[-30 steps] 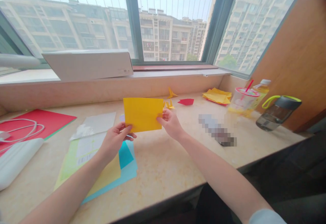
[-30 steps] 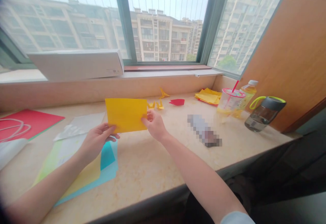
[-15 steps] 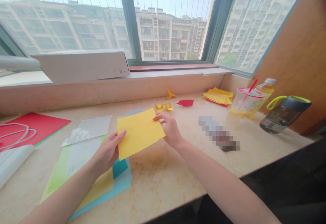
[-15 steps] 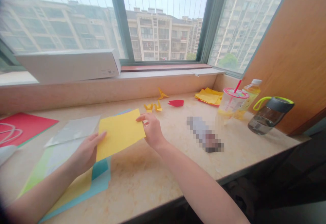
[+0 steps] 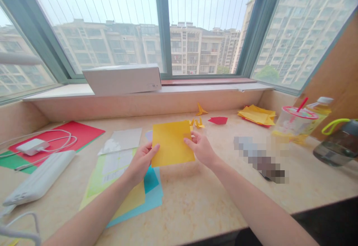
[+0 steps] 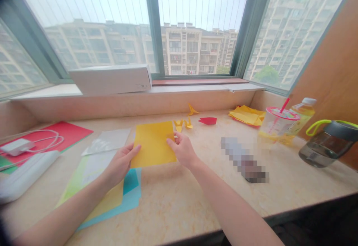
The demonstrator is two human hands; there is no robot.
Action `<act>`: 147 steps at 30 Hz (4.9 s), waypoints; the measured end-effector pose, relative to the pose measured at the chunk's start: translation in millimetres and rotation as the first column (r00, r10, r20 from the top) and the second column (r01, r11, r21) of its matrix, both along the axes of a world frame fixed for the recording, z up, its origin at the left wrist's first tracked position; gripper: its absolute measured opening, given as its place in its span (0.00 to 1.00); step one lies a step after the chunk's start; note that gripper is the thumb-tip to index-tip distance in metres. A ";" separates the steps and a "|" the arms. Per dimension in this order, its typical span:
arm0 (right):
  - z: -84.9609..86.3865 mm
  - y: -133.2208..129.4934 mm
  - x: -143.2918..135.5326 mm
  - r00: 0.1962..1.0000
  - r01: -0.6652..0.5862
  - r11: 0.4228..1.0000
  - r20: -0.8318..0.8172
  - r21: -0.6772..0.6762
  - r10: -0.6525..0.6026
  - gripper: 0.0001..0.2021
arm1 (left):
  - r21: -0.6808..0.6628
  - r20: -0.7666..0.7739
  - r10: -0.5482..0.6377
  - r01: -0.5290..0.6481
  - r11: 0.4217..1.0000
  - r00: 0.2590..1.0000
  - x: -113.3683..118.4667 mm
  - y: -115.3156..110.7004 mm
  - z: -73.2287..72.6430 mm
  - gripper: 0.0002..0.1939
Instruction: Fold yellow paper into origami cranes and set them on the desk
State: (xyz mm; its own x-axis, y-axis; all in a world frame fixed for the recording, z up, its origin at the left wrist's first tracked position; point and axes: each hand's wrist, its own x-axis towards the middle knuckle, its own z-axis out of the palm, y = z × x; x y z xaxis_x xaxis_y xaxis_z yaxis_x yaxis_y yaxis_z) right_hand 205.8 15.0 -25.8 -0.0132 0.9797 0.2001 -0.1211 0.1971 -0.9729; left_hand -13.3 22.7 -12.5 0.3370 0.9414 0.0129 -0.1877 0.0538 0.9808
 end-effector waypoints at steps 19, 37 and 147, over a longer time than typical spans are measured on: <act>-2.8 -31.0 -20.9 0.648 -0.410 0.846 0.762 0.342 0.005 0.28 | 0.126 0.107 -0.049 0.035 0.991 0.993 -2.7 -6.5 -6.1 0.25; 1.3 -26.2 -30.6 0.997 -0.073 0.997 0.023 0.017 0.072 0.31 | 0.256 0.008 -0.156 0.149 0.955 0.988 -2.5 -17.2 2.0 0.28; 24.8 -20.6 7.3 0.973 -0.167 0.965 -0.190 -0.205 0.128 0.29 | 0.225 -0.088 0.291 -0.265 0.938 0.953 -9.0 -0.4 2.0 0.12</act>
State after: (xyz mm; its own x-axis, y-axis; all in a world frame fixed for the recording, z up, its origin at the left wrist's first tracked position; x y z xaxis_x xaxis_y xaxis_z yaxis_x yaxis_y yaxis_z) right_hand 213.1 -5.6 -1.1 -0.1447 0.9895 -0.0060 -0.3032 -0.0501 -0.9516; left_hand -22.3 22.4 -10.5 0.0733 0.9782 0.1944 -0.0484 -0.1912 0.9804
